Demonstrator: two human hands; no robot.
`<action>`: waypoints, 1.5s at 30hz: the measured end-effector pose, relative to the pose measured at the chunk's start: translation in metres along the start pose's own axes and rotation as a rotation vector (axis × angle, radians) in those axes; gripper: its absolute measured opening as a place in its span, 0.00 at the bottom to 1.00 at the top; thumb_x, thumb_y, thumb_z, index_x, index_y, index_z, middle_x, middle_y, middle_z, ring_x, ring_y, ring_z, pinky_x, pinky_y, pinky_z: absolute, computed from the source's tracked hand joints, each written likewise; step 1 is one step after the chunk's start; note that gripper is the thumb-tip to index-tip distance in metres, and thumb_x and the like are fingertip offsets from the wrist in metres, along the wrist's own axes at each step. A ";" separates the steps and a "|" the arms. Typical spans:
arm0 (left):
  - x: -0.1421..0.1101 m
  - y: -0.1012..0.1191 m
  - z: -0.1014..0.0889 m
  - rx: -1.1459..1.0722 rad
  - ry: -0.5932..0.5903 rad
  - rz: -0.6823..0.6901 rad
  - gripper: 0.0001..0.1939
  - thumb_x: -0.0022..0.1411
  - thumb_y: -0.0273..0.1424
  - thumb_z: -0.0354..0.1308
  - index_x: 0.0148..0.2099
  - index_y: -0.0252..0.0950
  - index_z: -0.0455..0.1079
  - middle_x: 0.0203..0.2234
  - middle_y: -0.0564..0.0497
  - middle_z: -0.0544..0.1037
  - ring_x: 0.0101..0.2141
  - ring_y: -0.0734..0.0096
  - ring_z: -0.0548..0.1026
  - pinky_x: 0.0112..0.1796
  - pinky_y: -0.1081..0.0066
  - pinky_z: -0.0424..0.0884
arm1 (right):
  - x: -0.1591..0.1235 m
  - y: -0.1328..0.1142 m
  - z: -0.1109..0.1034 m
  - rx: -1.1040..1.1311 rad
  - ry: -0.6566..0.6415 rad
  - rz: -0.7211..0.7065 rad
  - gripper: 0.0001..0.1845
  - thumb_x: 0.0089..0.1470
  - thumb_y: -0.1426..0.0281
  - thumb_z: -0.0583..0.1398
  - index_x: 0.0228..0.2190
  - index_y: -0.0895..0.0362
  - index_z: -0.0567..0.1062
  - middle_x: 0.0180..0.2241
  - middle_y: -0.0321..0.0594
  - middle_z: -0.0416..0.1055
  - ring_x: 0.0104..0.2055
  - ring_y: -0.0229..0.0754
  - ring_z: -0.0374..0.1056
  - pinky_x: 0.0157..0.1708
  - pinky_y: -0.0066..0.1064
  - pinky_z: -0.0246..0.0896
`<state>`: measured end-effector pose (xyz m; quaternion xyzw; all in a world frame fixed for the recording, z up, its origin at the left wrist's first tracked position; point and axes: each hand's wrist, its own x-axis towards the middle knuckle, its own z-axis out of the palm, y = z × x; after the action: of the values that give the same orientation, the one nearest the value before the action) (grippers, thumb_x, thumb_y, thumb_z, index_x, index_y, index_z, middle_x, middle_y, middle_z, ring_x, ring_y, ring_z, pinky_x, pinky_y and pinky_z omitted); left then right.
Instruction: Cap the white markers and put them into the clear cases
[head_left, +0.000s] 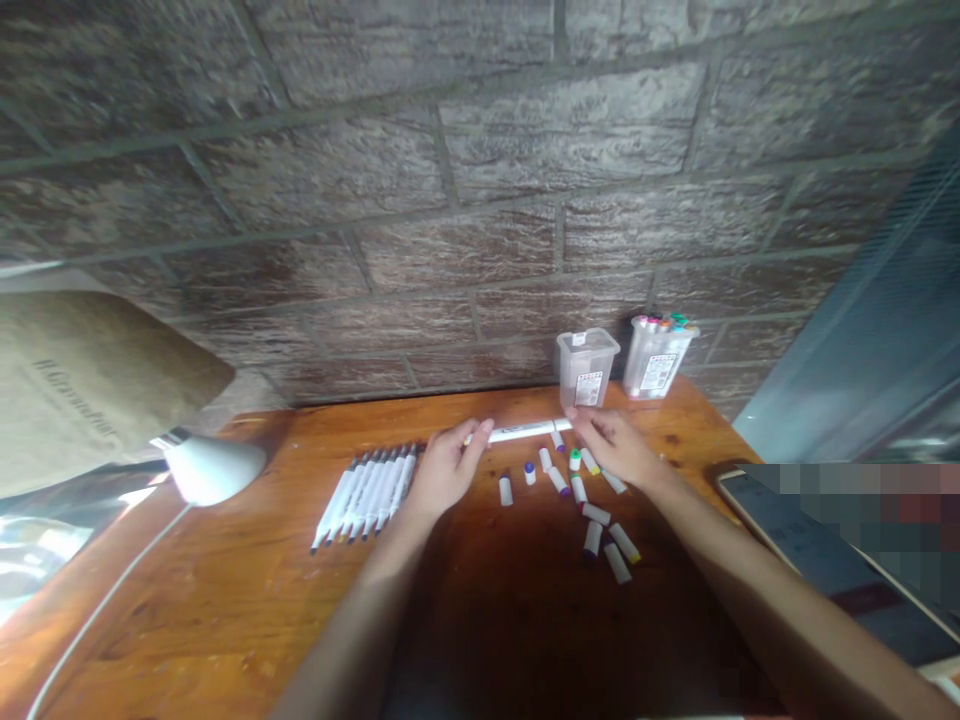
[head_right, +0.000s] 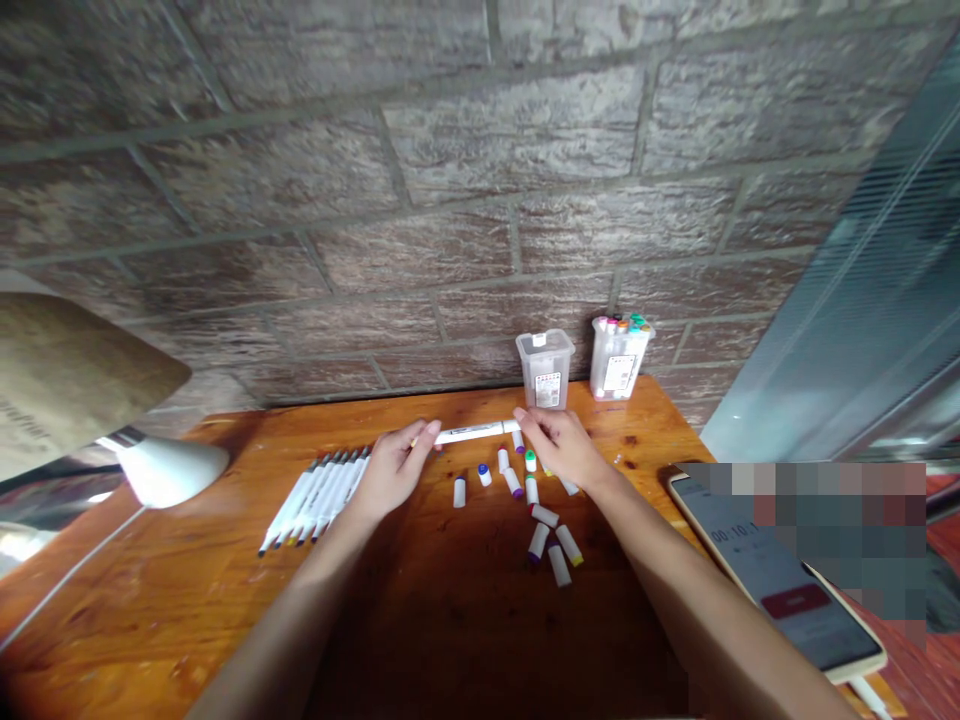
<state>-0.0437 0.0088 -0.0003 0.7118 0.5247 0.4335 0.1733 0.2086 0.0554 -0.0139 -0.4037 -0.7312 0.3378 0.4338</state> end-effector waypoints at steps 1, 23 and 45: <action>-0.001 0.002 0.000 0.012 -0.013 0.014 0.20 0.68 0.40 0.51 0.25 0.37 0.66 0.18 0.56 0.66 0.23 0.73 0.64 0.30 0.72 0.58 | -0.001 0.000 0.002 -0.013 0.007 0.005 0.31 0.62 0.47 0.50 0.16 0.54 0.60 0.16 0.31 0.56 0.20 0.35 0.55 0.23 0.29 0.51; 0.001 -0.011 0.012 -0.185 -0.047 0.003 0.11 0.62 0.39 0.61 0.42 0.38 0.68 0.30 0.54 0.73 0.29 0.74 0.68 0.32 0.74 0.63 | -0.012 -0.034 0.000 0.065 0.131 -0.224 0.10 0.60 0.63 0.60 0.41 0.55 0.72 0.21 0.29 0.62 0.22 0.34 0.58 0.24 0.27 0.54; -0.004 0.006 -0.001 -0.065 -0.121 0.030 0.24 0.70 0.42 0.46 0.22 0.37 0.54 0.17 0.57 0.56 0.21 0.76 0.57 0.26 0.72 0.55 | -0.005 -0.025 -0.003 -0.047 -0.098 -0.023 0.29 0.63 0.53 0.49 0.15 0.53 0.53 0.15 0.29 0.46 0.18 0.33 0.47 0.22 0.29 0.44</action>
<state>-0.0413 0.0028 0.0026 0.7386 0.4882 0.4089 0.2212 0.2052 0.0397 0.0067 -0.3883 -0.7639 0.3351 0.3917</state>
